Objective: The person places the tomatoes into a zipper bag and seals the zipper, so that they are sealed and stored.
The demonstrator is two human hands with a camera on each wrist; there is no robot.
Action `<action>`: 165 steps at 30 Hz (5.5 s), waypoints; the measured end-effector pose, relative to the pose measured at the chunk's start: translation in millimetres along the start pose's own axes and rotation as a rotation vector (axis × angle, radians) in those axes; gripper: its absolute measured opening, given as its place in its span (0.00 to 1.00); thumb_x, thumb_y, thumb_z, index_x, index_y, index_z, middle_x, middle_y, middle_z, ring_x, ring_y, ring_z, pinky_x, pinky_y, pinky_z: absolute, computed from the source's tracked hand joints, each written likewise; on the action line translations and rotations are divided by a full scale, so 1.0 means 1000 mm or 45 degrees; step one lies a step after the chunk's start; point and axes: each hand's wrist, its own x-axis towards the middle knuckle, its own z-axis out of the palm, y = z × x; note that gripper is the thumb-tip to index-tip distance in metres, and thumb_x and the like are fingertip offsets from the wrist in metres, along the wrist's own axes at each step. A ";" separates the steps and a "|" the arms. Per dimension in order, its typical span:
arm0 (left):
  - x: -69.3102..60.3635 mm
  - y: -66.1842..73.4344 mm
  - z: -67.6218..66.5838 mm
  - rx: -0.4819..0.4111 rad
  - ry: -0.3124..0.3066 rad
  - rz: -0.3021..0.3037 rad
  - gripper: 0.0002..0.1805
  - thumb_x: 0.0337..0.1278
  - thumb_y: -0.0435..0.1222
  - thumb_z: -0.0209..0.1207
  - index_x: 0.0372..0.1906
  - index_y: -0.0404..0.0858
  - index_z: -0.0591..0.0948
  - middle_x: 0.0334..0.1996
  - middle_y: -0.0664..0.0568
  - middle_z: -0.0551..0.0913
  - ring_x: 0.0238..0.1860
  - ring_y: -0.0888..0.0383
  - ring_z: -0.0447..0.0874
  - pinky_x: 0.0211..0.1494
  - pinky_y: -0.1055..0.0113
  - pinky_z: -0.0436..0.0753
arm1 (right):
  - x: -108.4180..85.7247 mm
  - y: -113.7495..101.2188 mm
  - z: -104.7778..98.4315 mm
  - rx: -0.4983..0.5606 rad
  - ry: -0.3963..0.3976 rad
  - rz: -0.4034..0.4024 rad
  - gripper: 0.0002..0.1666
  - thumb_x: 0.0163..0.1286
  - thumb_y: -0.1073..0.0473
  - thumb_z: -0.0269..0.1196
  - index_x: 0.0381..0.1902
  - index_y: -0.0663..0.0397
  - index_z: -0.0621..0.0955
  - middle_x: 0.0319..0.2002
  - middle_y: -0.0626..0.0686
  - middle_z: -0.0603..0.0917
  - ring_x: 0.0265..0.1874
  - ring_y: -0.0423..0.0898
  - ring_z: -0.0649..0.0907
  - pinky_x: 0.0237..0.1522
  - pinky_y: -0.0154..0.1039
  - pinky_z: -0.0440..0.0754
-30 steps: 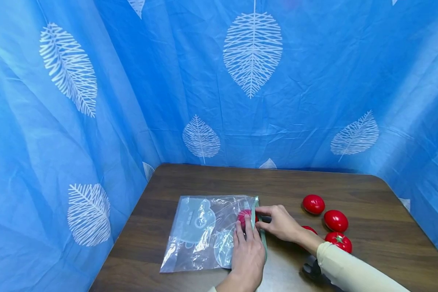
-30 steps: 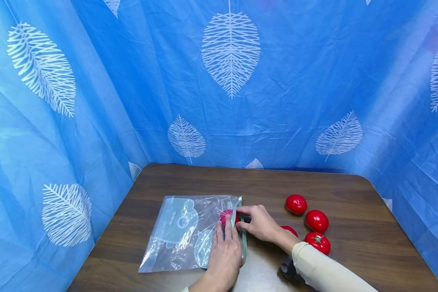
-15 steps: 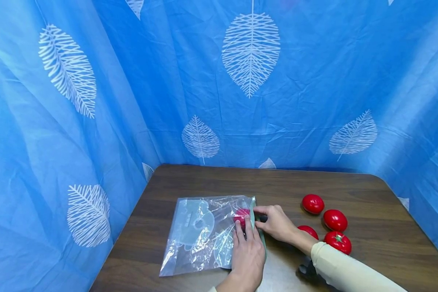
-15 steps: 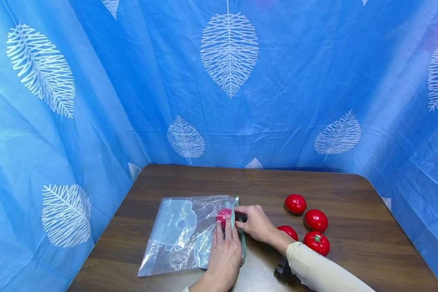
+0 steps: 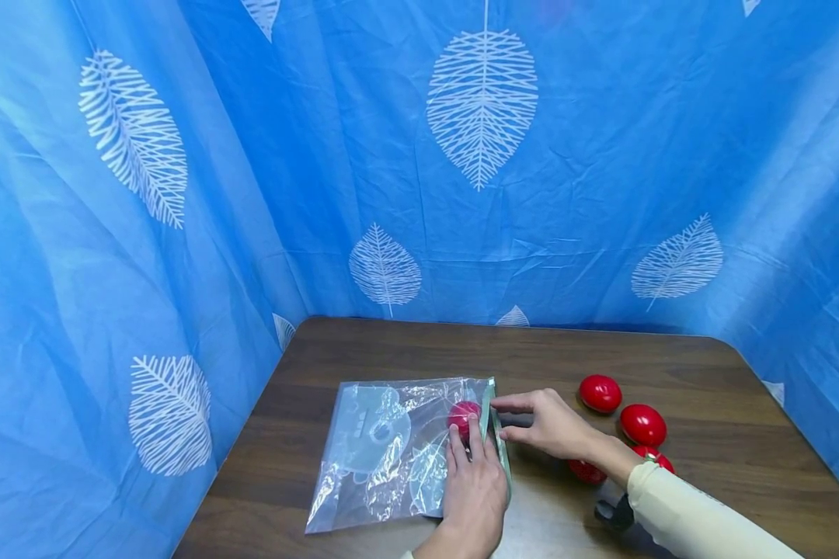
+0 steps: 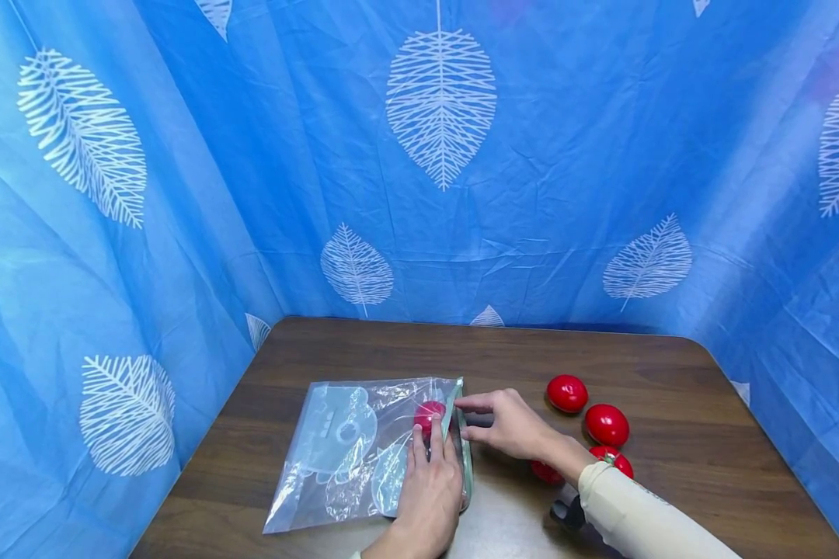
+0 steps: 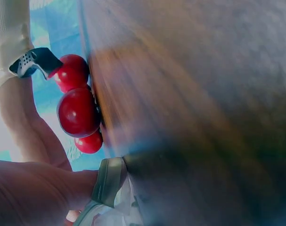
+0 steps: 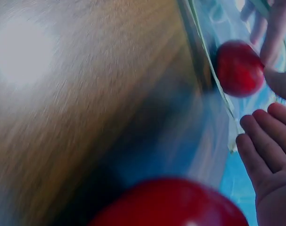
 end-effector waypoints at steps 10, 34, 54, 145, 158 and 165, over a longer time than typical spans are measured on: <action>0.000 0.000 0.000 0.013 -0.025 0.025 0.22 0.78 0.38 0.58 0.70 0.39 0.84 0.79 0.39 0.75 0.75 0.32 0.77 0.74 0.48 0.82 | -0.032 0.005 -0.031 0.066 0.015 0.044 0.36 0.68 0.46 0.80 0.70 0.50 0.85 0.64 0.50 0.90 0.63 0.53 0.90 0.61 0.60 0.88; -0.004 -0.003 0.003 0.008 0.035 0.068 0.24 0.70 0.35 0.64 0.68 0.36 0.84 0.77 0.38 0.77 0.73 0.31 0.79 0.73 0.48 0.84 | -0.114 0.024 -0.088 0.076 0.113 0.115 0.33 0.67 0.53 0.80 0.70 0.43 0.85 0.63 0.48 0.91 0.61 0.23 0.82 0.55 0.38 0.90; -0.003 -0.006 0.001 0.060 0.063 0.072 0.23 0.73 0.35 0.60 0.69 0.36 0.84 0.76 0.37 0.77 0.72 0.31 0.80 0.73 0.49 0.83 | -0.162 0.044 -0.105 0.080 0.229 0.181 0.32 0.66 0.61 0.80 0.68 0.49 0.86 0.61 0.46 0.92 0.59 0.23 0.84 0.53 0.21 0.83; -0.004 -0.007 0.004 0.024 -0.009 0.093 0.25 0.71 0.36 0.64 0.70 0.36 0.83 0.78 0.38 0.75 0.75 0.31 0.77 0.75 0.49 0.82 | -0.189 0.060 -0.085 0.141 0.282 0.339 0.36 0.66 0.61 0.80 0.70 0.62 0.83 0.59 0.23 0.84 0.55 0.22 0.85 0.46 0.26 0.88; -0.004 -0.008 0.002 0.003 -0.028 0.092 0.27 0.69 0.36 0.67 0.70 0.36 0.83 0.78 0.38 0.75 0.75 0.30 0.77 0.76 0.48 0.81 | -0.160 0.035 -0.087 0.076 0.262 0.248 0.36 0.64 0.56 0.82 0.70 0.50 0.85 0.62 0.36 0.89 0.57 0.23 0.85 0.51 0.25 0.87; -0.004 -0.008 0.003 -0.001 -0.007 0.082 0.24 0.70 0.35 0.66 0.69 0.37 0.84 0.77 0.38 0.76 0.74 0.31 0.78 0.75 0.49 0.82 | -0.138 0.028 -0.080 0.132 0.224 0.207 0.36 0.64 0.55 0.82 0.69 0.48 0.85 0.62 0.53 0.91 0.57 0.26 0.87 0.52 0.31 0.89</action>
